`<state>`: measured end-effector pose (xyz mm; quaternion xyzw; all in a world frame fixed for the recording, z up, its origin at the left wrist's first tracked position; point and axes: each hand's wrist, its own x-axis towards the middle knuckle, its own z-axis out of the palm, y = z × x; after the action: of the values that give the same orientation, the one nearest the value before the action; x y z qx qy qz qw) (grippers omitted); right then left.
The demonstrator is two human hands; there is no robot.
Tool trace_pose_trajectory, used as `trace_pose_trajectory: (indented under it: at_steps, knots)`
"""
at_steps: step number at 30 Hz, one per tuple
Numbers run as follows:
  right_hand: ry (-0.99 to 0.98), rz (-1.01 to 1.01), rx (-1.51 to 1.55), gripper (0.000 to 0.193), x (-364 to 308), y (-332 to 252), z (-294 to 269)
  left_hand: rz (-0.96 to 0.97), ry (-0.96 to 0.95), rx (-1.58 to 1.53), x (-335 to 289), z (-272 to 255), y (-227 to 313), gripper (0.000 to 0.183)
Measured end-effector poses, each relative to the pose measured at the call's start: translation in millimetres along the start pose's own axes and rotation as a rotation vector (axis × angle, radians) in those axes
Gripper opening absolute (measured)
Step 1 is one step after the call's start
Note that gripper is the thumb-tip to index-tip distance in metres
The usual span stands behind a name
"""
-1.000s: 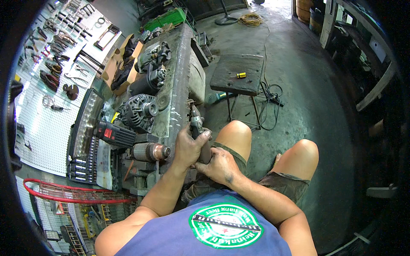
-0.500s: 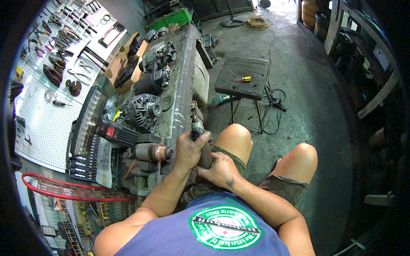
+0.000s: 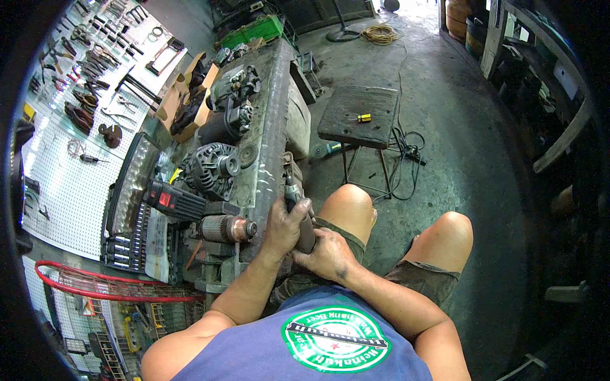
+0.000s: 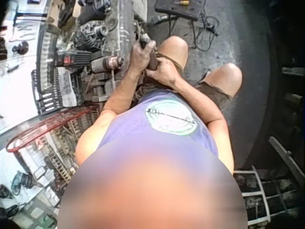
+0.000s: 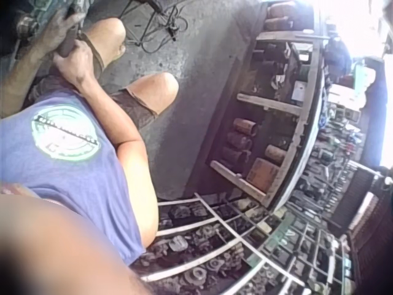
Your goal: The person sits on the floor in a workshop, uses a rotary tool to grind a component clamped in a vise, then searches through a tray of small parts on the floor. The person handles a small metal piece and a power tool while working on an electrical motor or alternator.
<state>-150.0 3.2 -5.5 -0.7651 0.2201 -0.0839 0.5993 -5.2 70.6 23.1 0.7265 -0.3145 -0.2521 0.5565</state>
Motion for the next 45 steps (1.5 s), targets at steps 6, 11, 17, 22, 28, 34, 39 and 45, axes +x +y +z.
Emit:
trace_pose_trajectory:
  at_steps: [6,11,17,22,28,34,39,45]
  knots:
    - [-0.006,-0.022,0.01,0.055,0.0,4.5,1.6,0.008,-0.038,-0.113,-3.0,1.1,-0.9,0.031]
    - [-0.013,-0.032,-0.015,0.058,0.9,7.1,2.4,0.013,-0.065,-0.11,-3.9,-0.8,0.5,0.031]
    - [-0.02,-0.031,0.002,0.059,0.3,6.4,1.1,-0.007,-0.054,-0.107,-5.7,0.3,4.7,0.03]
    - [-0.022,-0.031,0.014,0.058,0.9,9.2,2.3,-0.004,-0.057,-0.091,-6.0,1.3,6.2,0.03]
    - [-0.014,-0.033,0.002,0.058,0.7,11.2,3.5,-0.015,-0.045,-0.088,-6.3,2.2,6.5,0.033]
    - [-0.013,-0.062,-0.016,0.057,0.8,10.1,3.2,0.02,-0.045,-0.104,-7.8,0.9,4.6,0.033]
    - [-0.005,-0.067,-0.019,0.057,0.3,9.6,3.1,0.105,-0.064,-0.108,-7.6,0.2,-2.5,0.031]
    - [-0.012,-0.058,-0.009,0.055,0.6,10.7,2.6,0.09,0.011,0.008,-9.8,0.3,-6.8,0.034]
